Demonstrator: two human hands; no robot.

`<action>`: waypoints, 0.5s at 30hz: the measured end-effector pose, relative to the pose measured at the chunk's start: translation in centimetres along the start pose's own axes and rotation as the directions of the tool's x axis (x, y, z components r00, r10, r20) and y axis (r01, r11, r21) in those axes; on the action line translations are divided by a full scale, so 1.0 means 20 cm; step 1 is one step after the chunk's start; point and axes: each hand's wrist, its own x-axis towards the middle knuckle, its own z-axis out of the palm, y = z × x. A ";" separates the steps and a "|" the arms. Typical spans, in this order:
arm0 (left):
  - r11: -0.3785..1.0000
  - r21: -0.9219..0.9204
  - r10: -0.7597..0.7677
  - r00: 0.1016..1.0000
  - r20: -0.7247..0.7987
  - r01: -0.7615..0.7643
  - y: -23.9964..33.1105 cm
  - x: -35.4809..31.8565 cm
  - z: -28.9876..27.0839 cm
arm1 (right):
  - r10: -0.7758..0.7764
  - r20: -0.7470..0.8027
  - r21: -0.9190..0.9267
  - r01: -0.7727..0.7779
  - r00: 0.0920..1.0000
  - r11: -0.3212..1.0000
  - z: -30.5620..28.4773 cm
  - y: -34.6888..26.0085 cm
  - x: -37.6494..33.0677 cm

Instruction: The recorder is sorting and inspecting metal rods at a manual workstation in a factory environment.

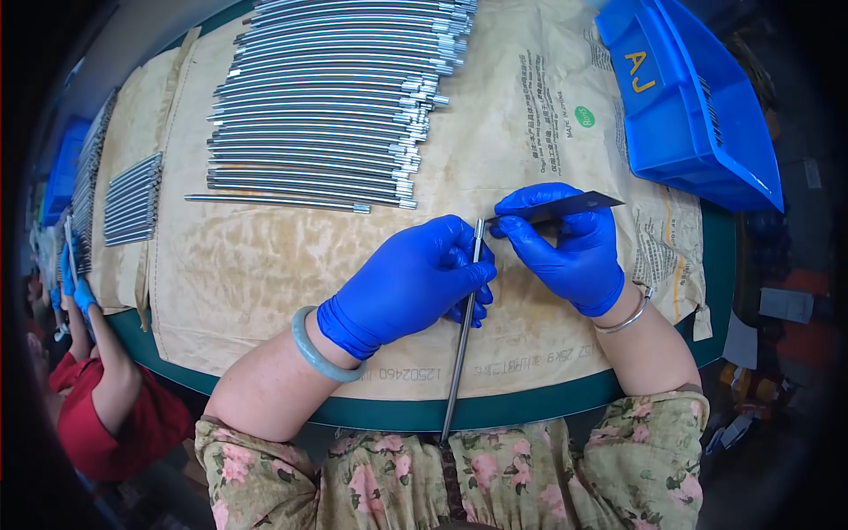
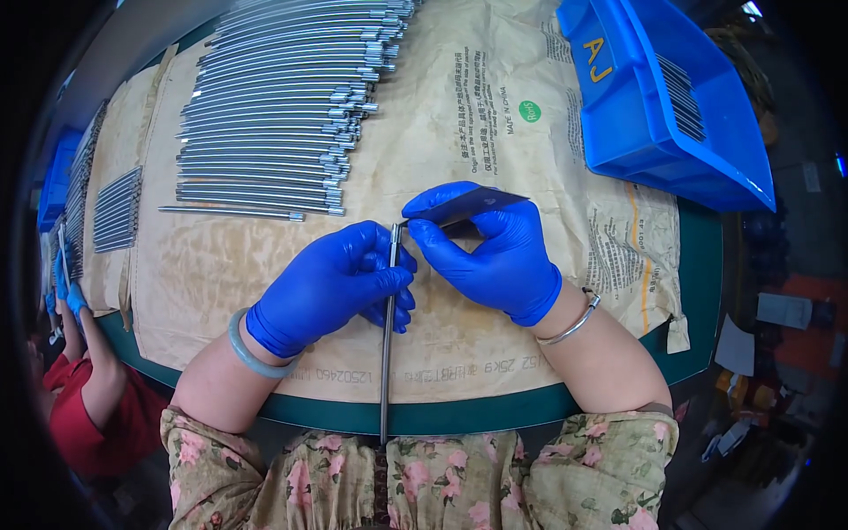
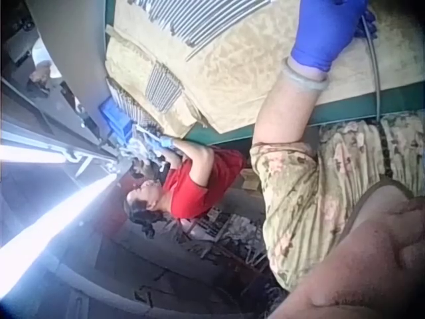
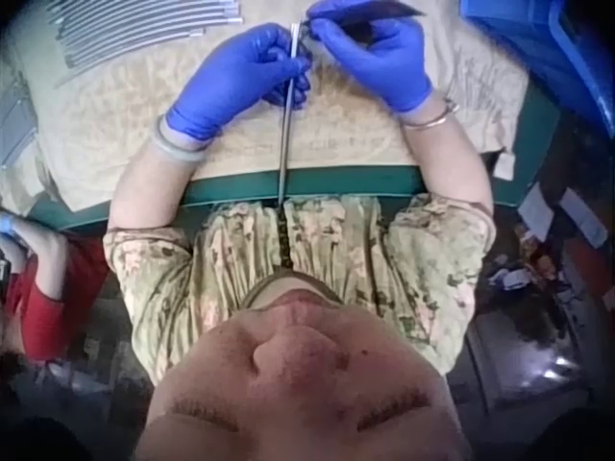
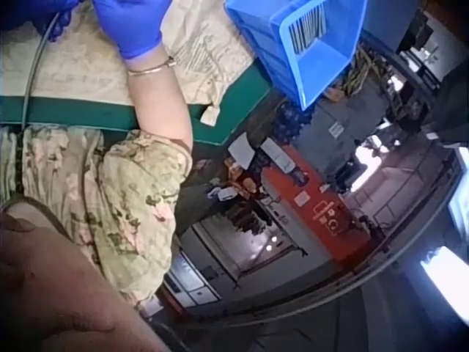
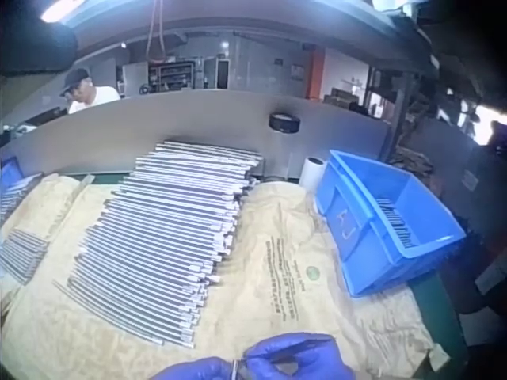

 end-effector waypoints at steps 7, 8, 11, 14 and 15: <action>1.000 0.000 -0.009 1.000 -0.007 0.009 0.02 -0.02 0.00 | -0.006 -0.008 0.082 0.007 1.000 0.997 0.00 -0.02 0.00; 1.000 0.008 -0.013 1.000 -0.013 0.014 0.03 -0.02 0.00 | -0.001 0.006 0.139 0.001 1.000 0.990 0.00 -0.03 0.00; 0.999 -0.045 0.006 1.000 -0.023 -0.007 0.01 -0.04 0.00 | 0.080 0.086 0.240 -0.099 0.993 0.966 -0.02 -0.09 0.00; 0.998 -0.066 0.008 1.000 -0.025 -0.010 0.03 -0.04 0.01 | 0.235 0.217 0.307 -0.295 0.947 0.905 -0.04 -0.14 0.01; 0.998 -0.060 0.001 1.000 -0.024 -0.003 0.04 -0.04 0.02 | 0.264 0.207 0.304 -0.318 0.942 0.898 -0.04 -0.14 0.01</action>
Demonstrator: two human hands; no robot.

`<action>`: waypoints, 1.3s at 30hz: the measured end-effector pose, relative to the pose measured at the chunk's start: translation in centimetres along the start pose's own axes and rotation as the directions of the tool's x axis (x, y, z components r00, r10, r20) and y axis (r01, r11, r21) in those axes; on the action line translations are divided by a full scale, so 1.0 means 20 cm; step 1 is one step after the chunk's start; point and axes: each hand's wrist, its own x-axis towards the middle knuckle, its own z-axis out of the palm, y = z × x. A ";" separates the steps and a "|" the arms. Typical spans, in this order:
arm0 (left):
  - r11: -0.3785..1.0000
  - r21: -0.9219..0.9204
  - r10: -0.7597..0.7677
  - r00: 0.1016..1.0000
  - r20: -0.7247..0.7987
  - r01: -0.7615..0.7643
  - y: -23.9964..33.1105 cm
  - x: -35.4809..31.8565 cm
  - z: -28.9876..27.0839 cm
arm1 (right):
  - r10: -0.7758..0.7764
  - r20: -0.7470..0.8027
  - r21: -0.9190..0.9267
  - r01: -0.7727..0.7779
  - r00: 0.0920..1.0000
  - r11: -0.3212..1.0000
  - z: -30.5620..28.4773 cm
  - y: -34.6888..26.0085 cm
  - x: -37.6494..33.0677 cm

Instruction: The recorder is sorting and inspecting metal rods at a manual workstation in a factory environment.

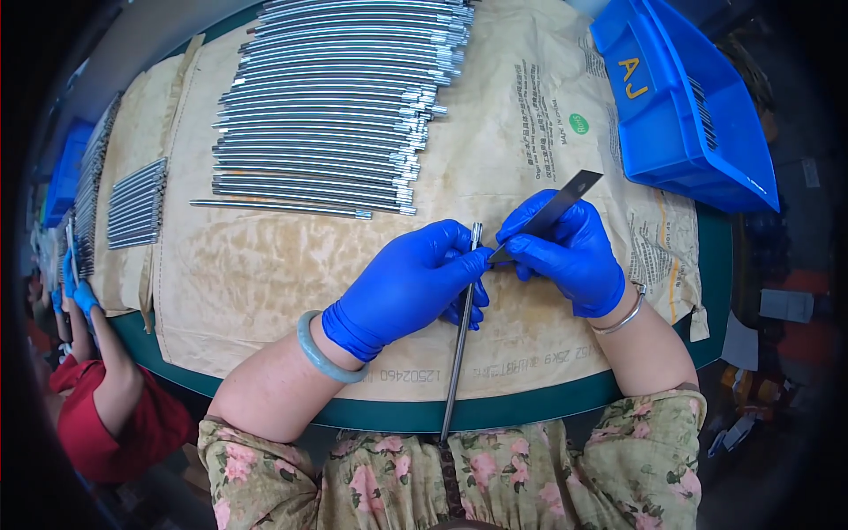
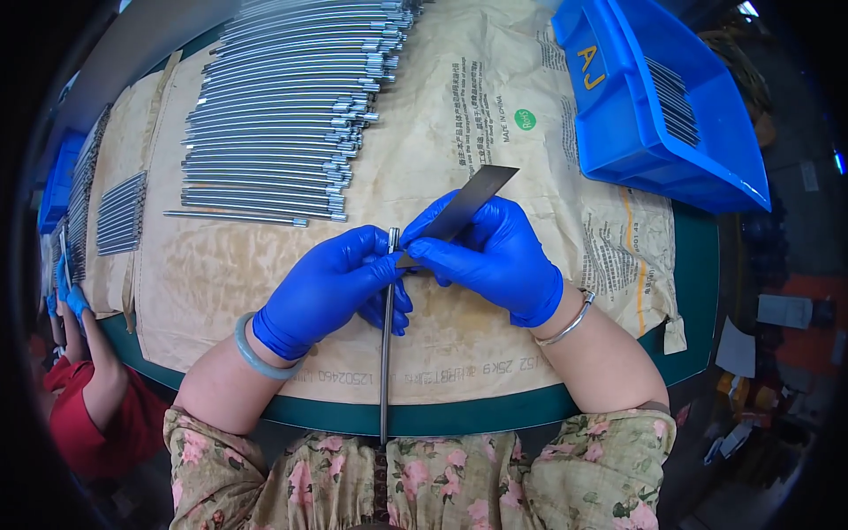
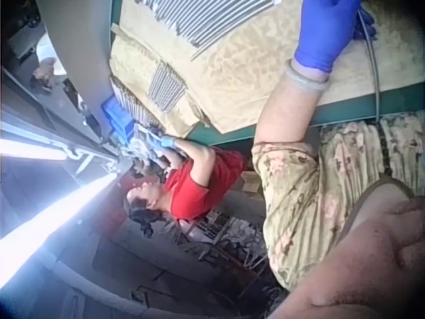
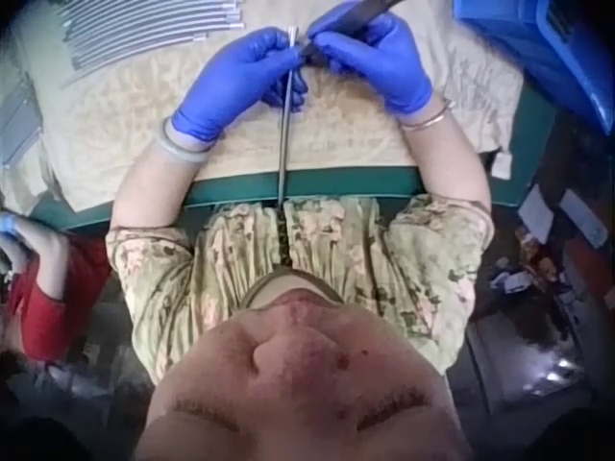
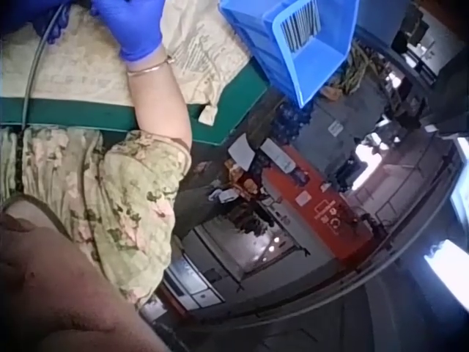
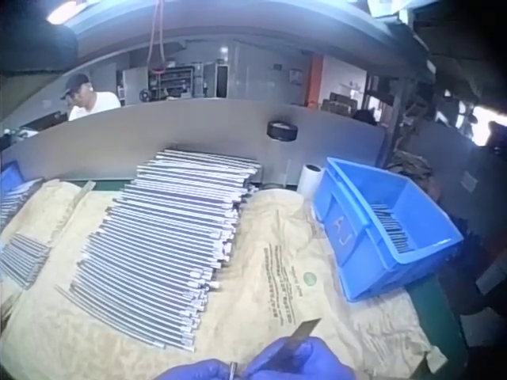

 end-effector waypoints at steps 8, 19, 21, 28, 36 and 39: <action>1.000 -0.018 0.005 1.000 -0.008 -0.005 0.03 -0.03 0.03 | 0.166 -0.092 -0.035 -0.170 0.982 0.985 0.01 -0.08 0.01; 0.999 -0.047 0.003 0.999 0.045 0.000 0.06 -0.02 0.06 | 0.105 -0.167 0.035 -0.101 0.980 0.994 -0.04 -0.06 -0.03; 0.996 -0.082 -0.018 0.999 0.049 0.022 0.06 -0.02 0.05 | -0.012 -0.168 -0.034 0.007 0.986 0.999 -0.03 -0.05 -0.02; 0.992 -0.126 0.000 0.997 0.073 0.009 0.03 0.02 0.03 | -0.201 -0.081 -0.151 0.187 0.976 0.971 -0.05 0.01 -0.01; 0.992 -0.125 0.002 0.997 0.081 0.009 -0.01 0.04 -0.01 | -0.253 -0.007 -0.182 0.248 0.967 0.952 -0.04 0.10 0.01; 0.993 -0.122 -0.002 0.997 0.077 0.011 -0.03 0.05 -0.03 | -0.246 -0.012 -0.153 0.241 0.969 0.958 -0.04 0.12 0.02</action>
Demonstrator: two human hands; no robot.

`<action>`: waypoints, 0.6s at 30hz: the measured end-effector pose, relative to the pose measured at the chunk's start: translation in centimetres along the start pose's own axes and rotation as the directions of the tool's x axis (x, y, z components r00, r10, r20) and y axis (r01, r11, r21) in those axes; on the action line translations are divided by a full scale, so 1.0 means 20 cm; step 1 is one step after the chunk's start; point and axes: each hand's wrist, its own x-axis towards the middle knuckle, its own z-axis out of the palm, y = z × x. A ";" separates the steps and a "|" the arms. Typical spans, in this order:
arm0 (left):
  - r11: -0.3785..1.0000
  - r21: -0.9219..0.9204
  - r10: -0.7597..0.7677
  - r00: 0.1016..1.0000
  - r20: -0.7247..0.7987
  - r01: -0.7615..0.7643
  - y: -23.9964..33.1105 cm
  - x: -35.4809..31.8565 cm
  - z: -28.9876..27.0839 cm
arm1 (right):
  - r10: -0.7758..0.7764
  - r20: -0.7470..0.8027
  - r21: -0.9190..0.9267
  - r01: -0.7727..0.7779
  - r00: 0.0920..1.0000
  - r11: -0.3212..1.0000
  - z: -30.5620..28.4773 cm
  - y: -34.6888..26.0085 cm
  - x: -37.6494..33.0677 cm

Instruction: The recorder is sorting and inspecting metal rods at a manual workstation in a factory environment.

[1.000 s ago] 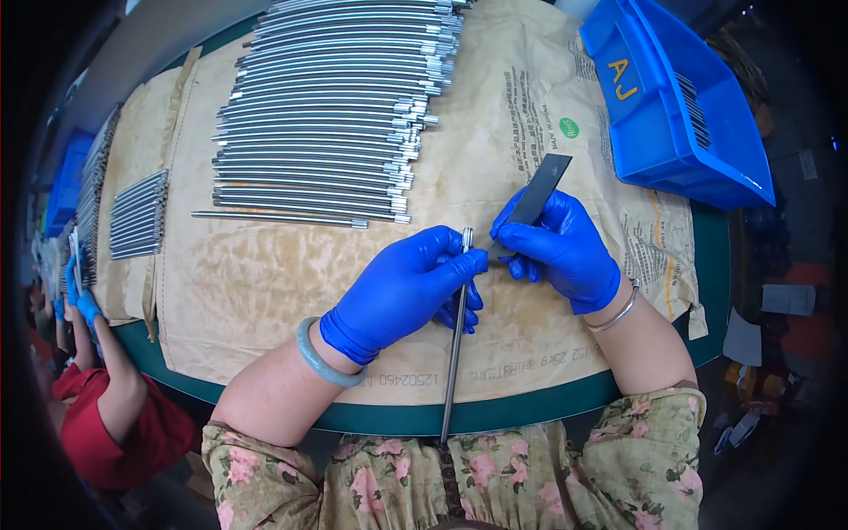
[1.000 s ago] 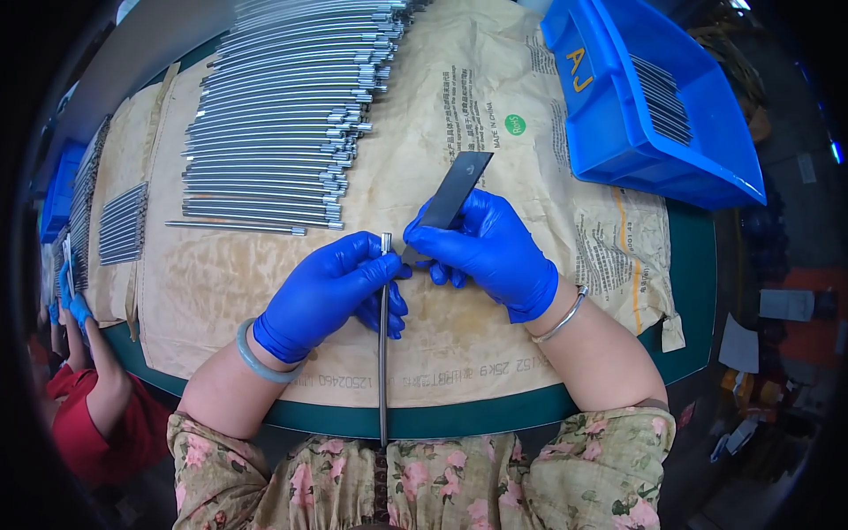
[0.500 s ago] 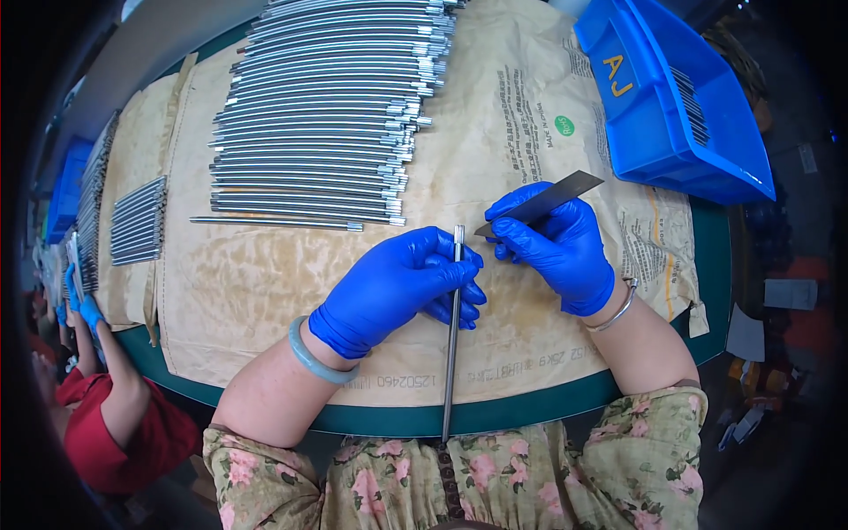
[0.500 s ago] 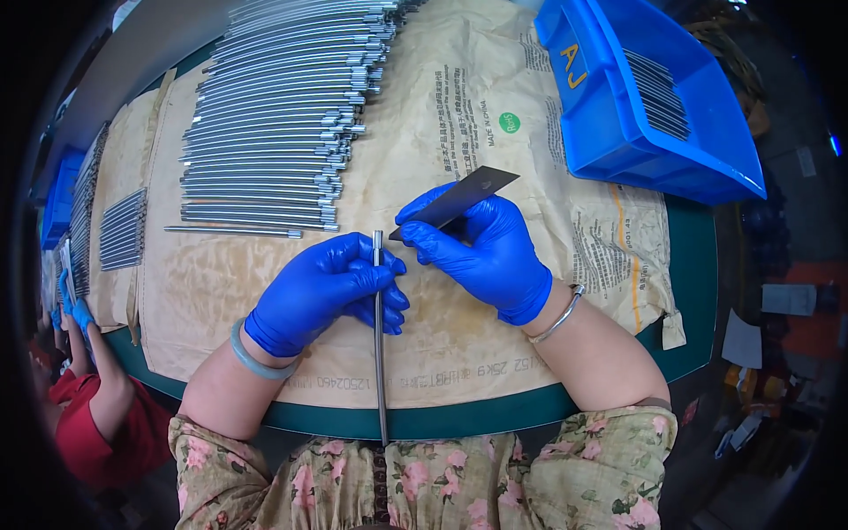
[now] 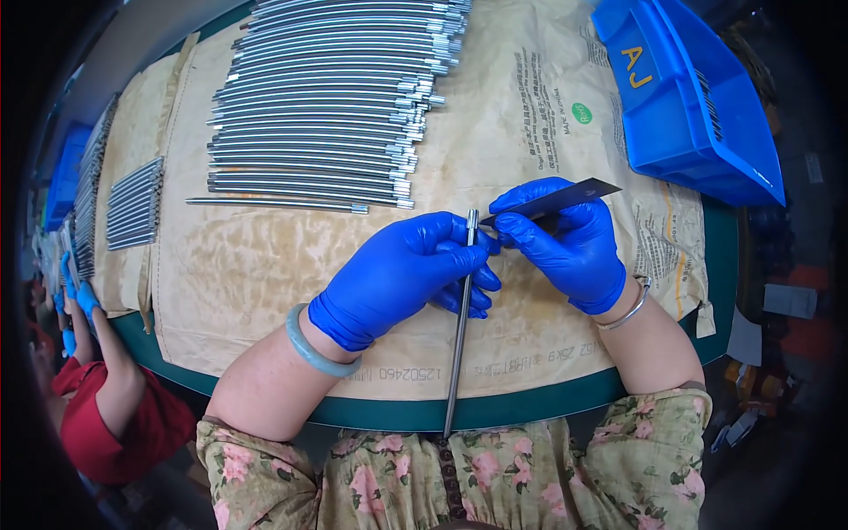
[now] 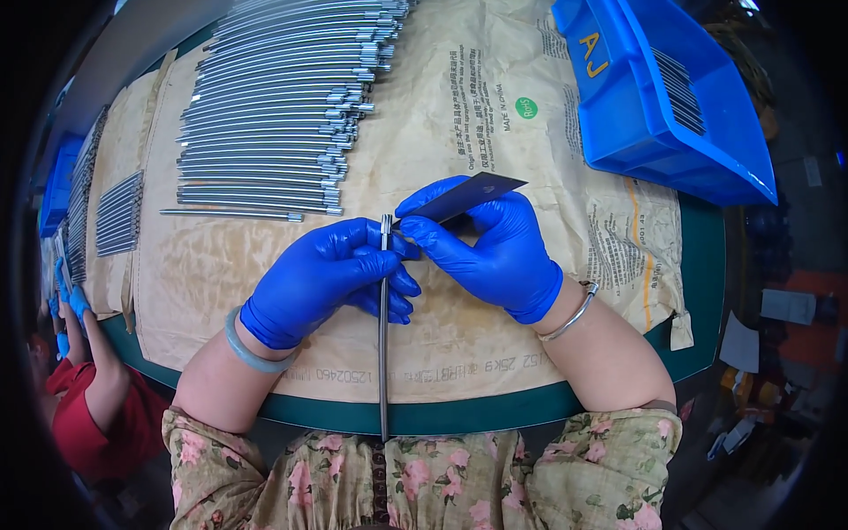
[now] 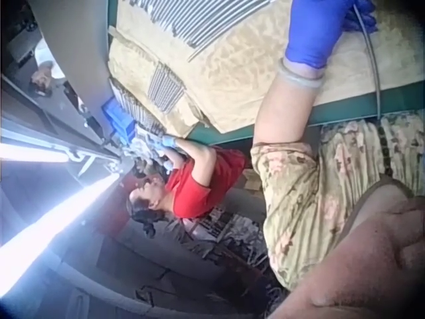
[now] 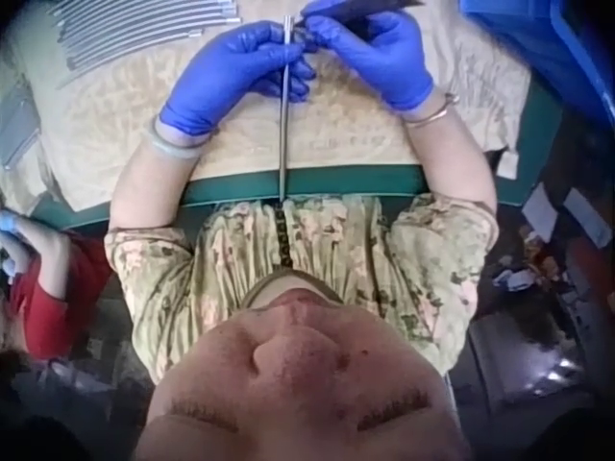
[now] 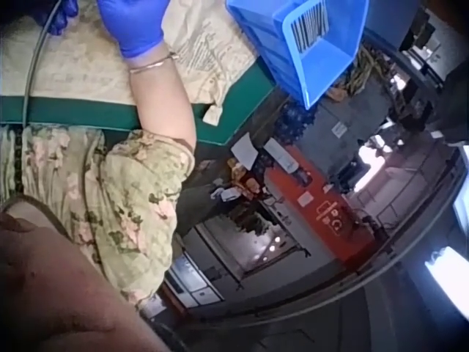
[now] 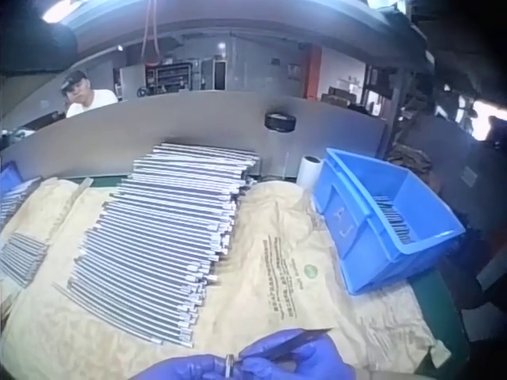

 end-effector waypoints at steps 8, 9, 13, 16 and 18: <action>1.000 0.006 -0.005 1.000 -0.022 0.005 -0.02 0.00 -0.02 | -0.028 -0.020 -0.021 0.027 0.999 0.999 0.04 0.03 0.01; 1.000 0.009 -0.003 1.000 -0.023 0.004 -0.02 -0.01 -0.02 | -0.026 -0.026 -0.021 0.025 0.999 0.999 0.04 0.03 0.01; 0.999 0.032 0.004 1.000 -0.018 -0.003 -0.03 -0.01 -0.03 | -0.024 -0.053 -0.054 0.021 0.998 0.998 0.05 0.03 0.02; 0.999 0.041 0.003 1.000 -0.016 -0.003 -0.03 0.00 -0.03 | -0.024 -0.079 -0.123 0.014 0.997 0.992 0.05 0.02 0.02; 0.999 0.041 -0.002 1.000 -0.020 0.003 -0.03 0.00 -0.02 | -0.027 -0.078 -0.095 0.020 0.997 0.995 0.05 0.03 0.02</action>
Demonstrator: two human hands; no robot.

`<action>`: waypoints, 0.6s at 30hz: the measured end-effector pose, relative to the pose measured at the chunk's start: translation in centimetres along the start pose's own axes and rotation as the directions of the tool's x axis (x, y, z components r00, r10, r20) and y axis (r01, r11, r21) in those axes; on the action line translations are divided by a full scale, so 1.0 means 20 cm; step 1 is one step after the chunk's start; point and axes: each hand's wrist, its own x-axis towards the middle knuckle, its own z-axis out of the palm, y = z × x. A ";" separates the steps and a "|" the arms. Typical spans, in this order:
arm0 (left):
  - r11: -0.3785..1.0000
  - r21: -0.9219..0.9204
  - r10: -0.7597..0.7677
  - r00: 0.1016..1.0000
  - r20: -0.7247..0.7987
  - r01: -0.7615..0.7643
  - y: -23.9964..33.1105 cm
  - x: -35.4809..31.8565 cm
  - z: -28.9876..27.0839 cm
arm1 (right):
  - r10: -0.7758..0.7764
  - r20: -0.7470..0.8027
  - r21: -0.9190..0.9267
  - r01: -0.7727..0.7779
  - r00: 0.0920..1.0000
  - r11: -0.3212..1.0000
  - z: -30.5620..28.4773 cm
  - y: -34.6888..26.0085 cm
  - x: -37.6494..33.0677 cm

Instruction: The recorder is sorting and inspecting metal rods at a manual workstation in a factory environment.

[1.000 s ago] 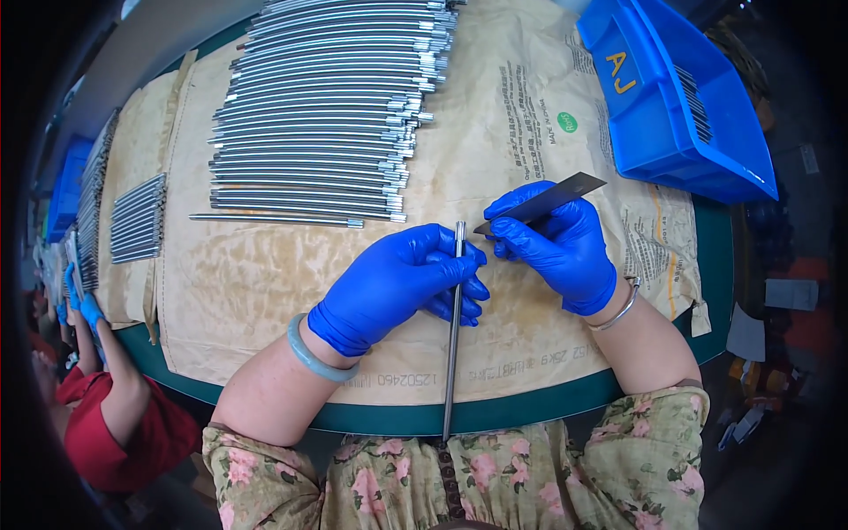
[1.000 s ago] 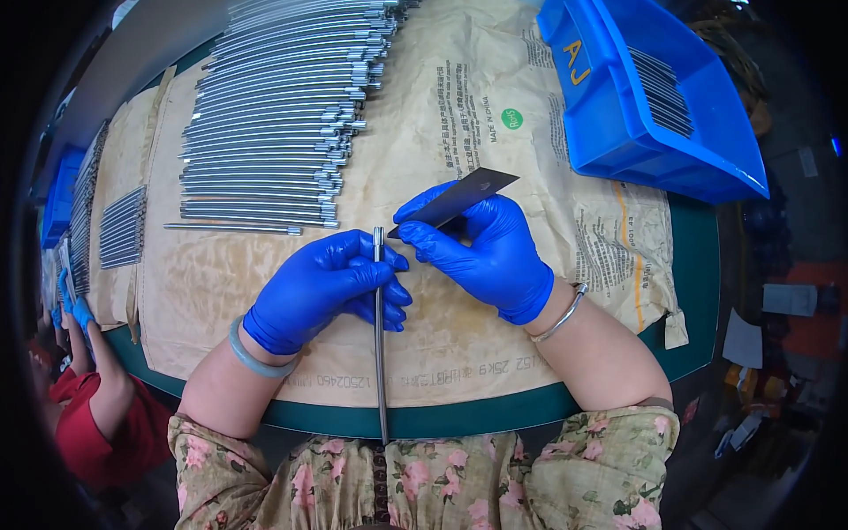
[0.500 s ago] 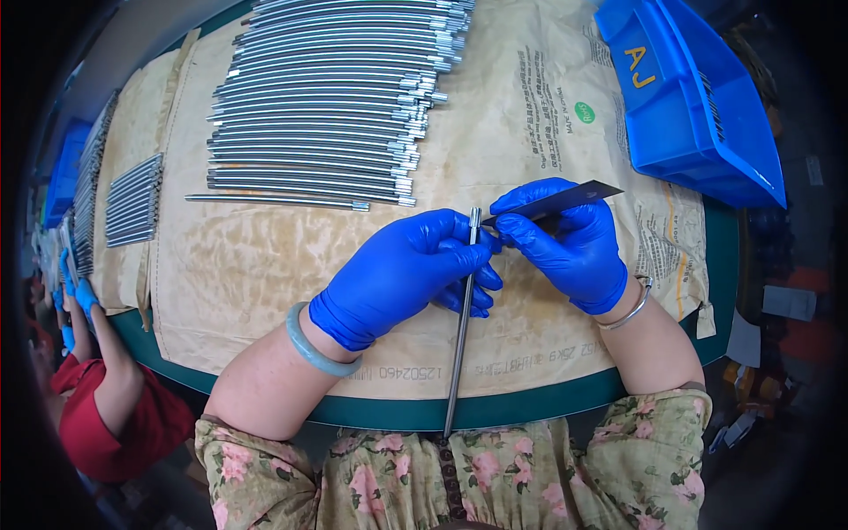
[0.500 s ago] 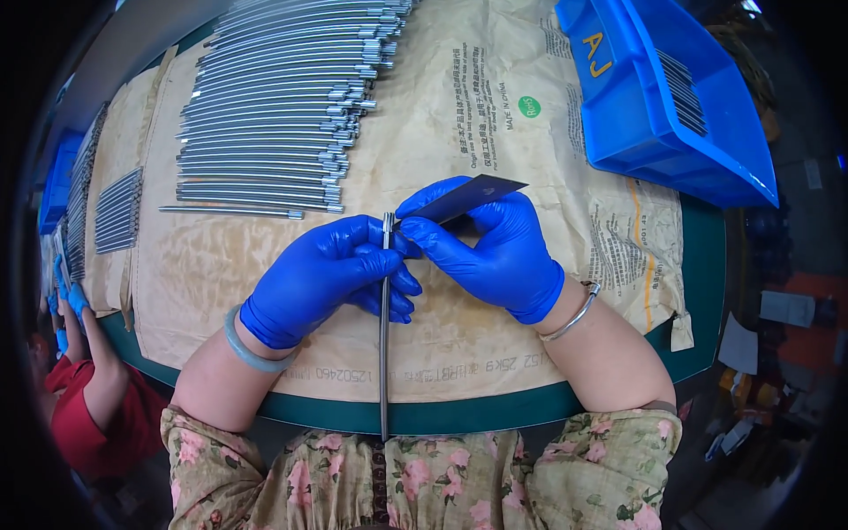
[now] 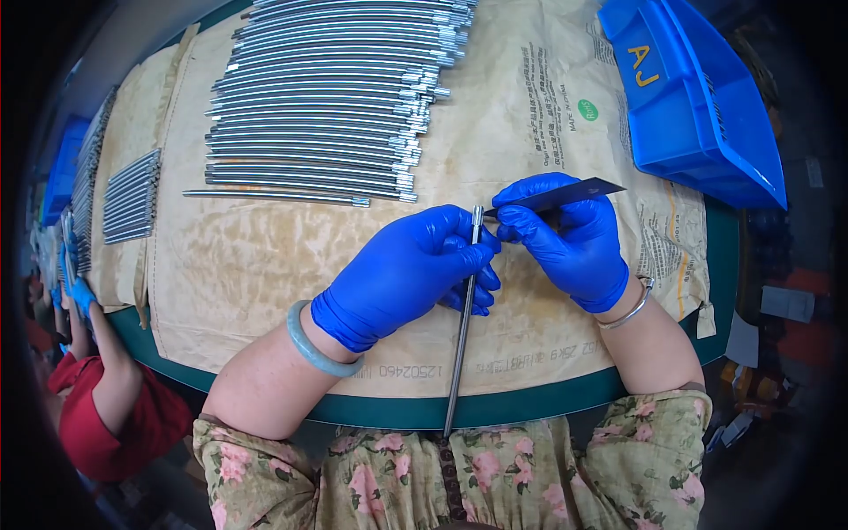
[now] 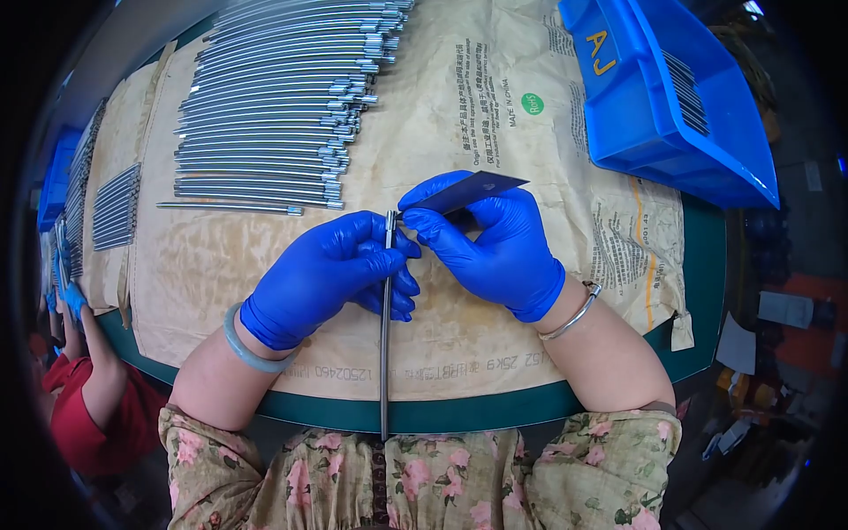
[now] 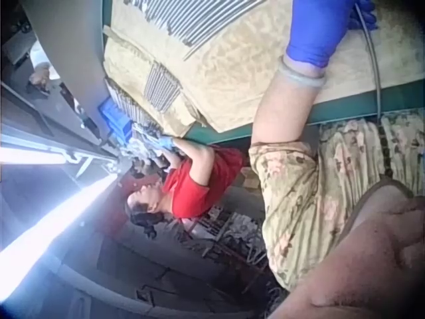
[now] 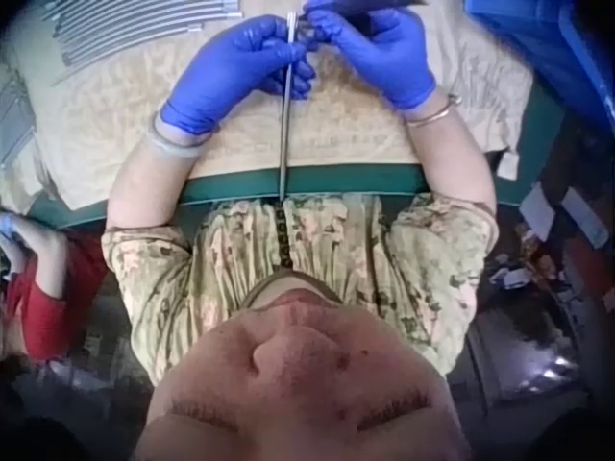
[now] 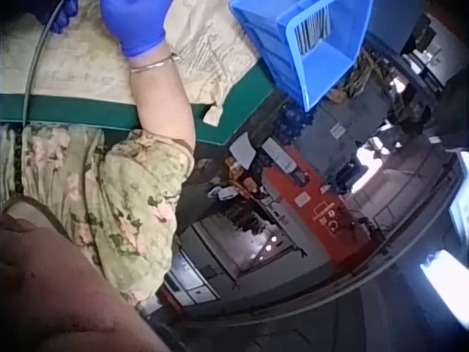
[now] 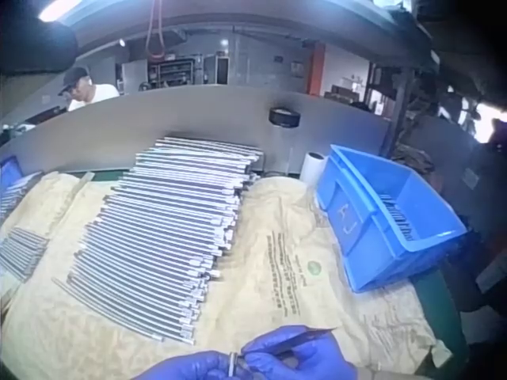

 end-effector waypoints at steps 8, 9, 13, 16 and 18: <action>1.000 0.022 -0.009 1.000 -0.009 0.009 0.00 0.00 0.01 | 0.003 0.052 0.053 -0.006 0.999 0.999 -0.01 0.01 -0.02; 1.000 0.021 -0.010 1.000 -0.010 0.010 0.00 0.00 0.01 | 0.011 0.056 0.055 -0.014 0.998 0.998 -0.01 0.01 -0.01; 0.999 0.030 0.011 1.000 -0.009 -0.011 -0.01 0.01 -0.01 | 0.006 0.062 0.040 -0.008 0.998 0.999 -0.01 0.01 0.00; 0.999 0.044 0.019 1.000 -0.010 -0.018 -0.01 0.01 -0.02 | 0.019 0.121 0.011 -0.020 0.992 1.000 -0.03 0.02 0.00; 0.999 0.045 0.018 1.000 -0.012 -0.018 -0.01 0.01 -0.02 | 0.025 0.151 -0.003 -0.025 0.988 1.000 -0.03 0.02 0.00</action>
